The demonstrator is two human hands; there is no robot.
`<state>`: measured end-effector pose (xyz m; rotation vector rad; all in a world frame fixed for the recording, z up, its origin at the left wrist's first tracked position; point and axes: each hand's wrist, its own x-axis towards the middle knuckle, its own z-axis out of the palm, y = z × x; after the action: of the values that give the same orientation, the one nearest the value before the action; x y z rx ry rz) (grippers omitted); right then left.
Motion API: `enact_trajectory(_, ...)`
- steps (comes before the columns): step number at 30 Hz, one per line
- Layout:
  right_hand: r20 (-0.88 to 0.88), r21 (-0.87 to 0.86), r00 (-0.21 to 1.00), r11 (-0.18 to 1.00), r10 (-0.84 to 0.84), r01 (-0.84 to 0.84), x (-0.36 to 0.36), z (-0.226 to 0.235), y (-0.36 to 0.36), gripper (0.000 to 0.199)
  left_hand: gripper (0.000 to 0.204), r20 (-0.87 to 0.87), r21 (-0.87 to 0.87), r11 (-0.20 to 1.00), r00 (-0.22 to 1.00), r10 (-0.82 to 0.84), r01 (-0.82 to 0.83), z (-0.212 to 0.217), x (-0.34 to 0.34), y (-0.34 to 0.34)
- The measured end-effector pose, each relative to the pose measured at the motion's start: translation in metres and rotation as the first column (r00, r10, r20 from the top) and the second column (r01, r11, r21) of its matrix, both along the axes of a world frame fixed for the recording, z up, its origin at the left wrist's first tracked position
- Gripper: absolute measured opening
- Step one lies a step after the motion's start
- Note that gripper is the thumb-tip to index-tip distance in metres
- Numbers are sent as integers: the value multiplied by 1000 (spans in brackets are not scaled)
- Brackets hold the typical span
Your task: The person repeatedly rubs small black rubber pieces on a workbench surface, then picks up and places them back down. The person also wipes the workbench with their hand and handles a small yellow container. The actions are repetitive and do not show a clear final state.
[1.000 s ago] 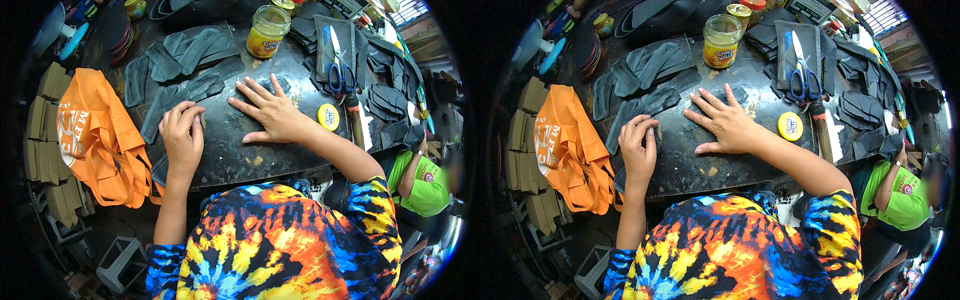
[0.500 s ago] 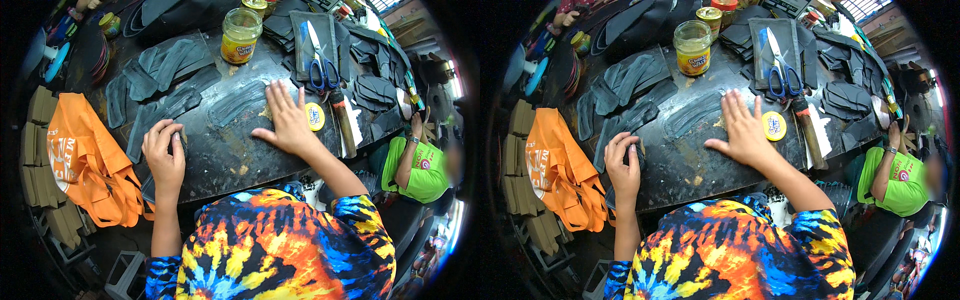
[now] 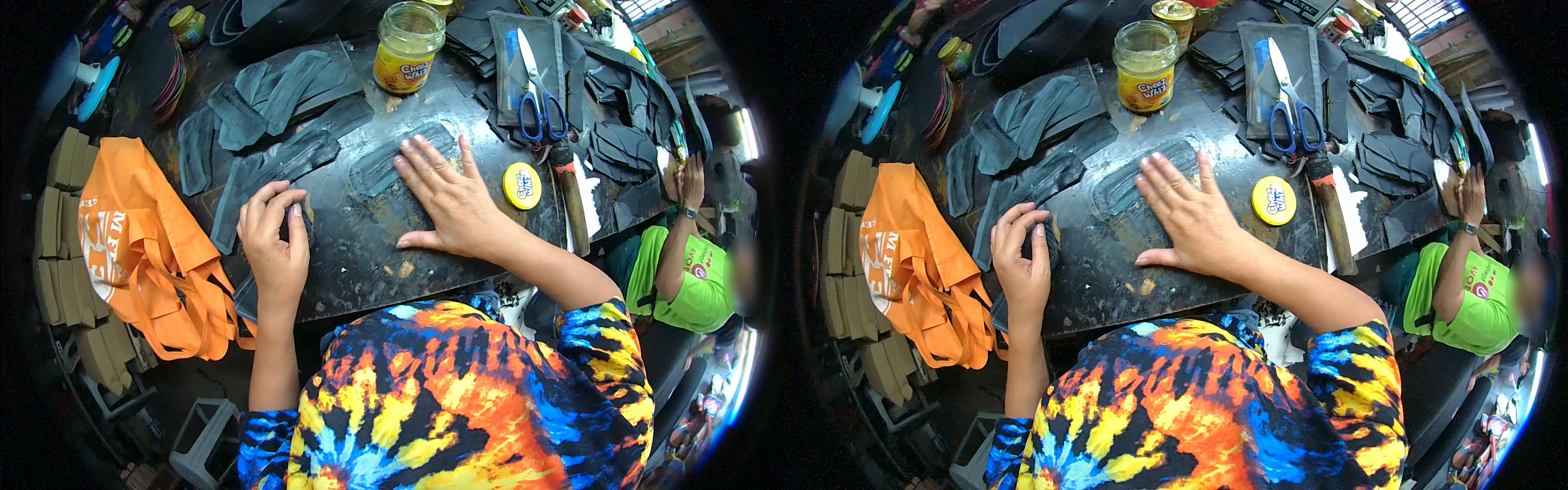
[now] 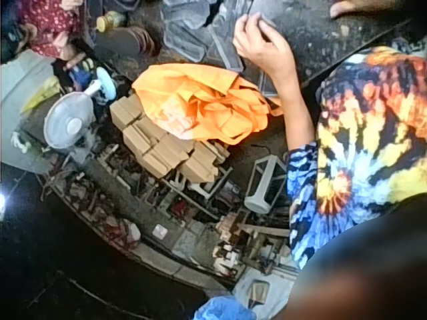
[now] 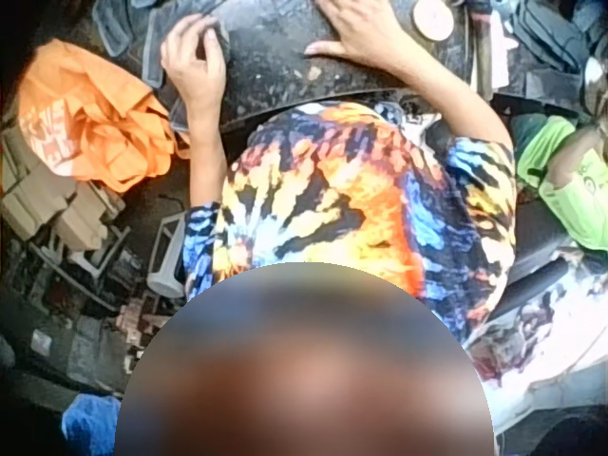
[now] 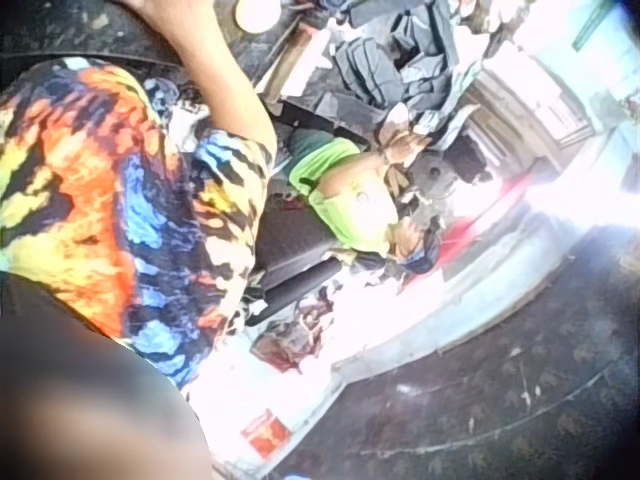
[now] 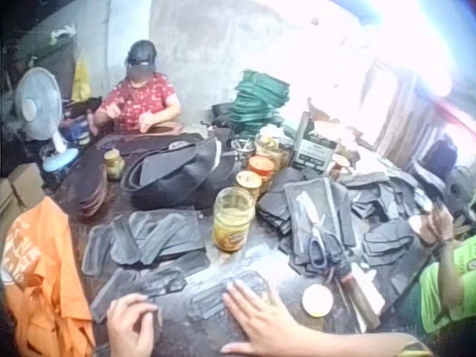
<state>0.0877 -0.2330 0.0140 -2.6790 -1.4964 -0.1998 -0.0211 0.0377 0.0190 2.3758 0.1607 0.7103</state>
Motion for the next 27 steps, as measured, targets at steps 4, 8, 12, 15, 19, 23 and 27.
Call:
enact_trajectory(4, -76, 25, 994, 996, 84, -83, -11, 3, 18, 107, 16, 6, -6, 1000, 1000, -1, 1, 0, 0, 1)
enact_trajectory(8, -211, 6, 965, 988, 155, -157, -10, 18, 21, 97, 15, 16, -12, 1000, 1000, -10, 10, -2, 0, 1)
enact_trajectory(12, -355, 191, 931, 981, 87, -19, 7, 29, 4, 71, 16, 20, -15, 1000, 1000, -11, 11, -3, 0, 1)
enact_trajectory(15, -146, 109, 985, 989, -87, 103, 6, 28, 4, 74, 16, 27, -33, 999, 1000, -8, 9, -4, 0, 2)
enact_trajectory(19, -235, 135, 972, 991, 34, -2, 2, 40, 13, 69, 17, 15, -17, 1000, 1000, 6, -6, -2, 1, 2)
enact_trajectory(23, 53, 490, 998, 872, -37, 7, 73, 80, 16, 58, 17, 36, -43, 999, 999, 16, -15, 1, 0, 1)
enact_trajectory(27, 286, 301, 951, 953, -119, 28, 160, 104, 29, 84, 18, 79, -98, 995, 996, 30, -22, 2, -1, 0)
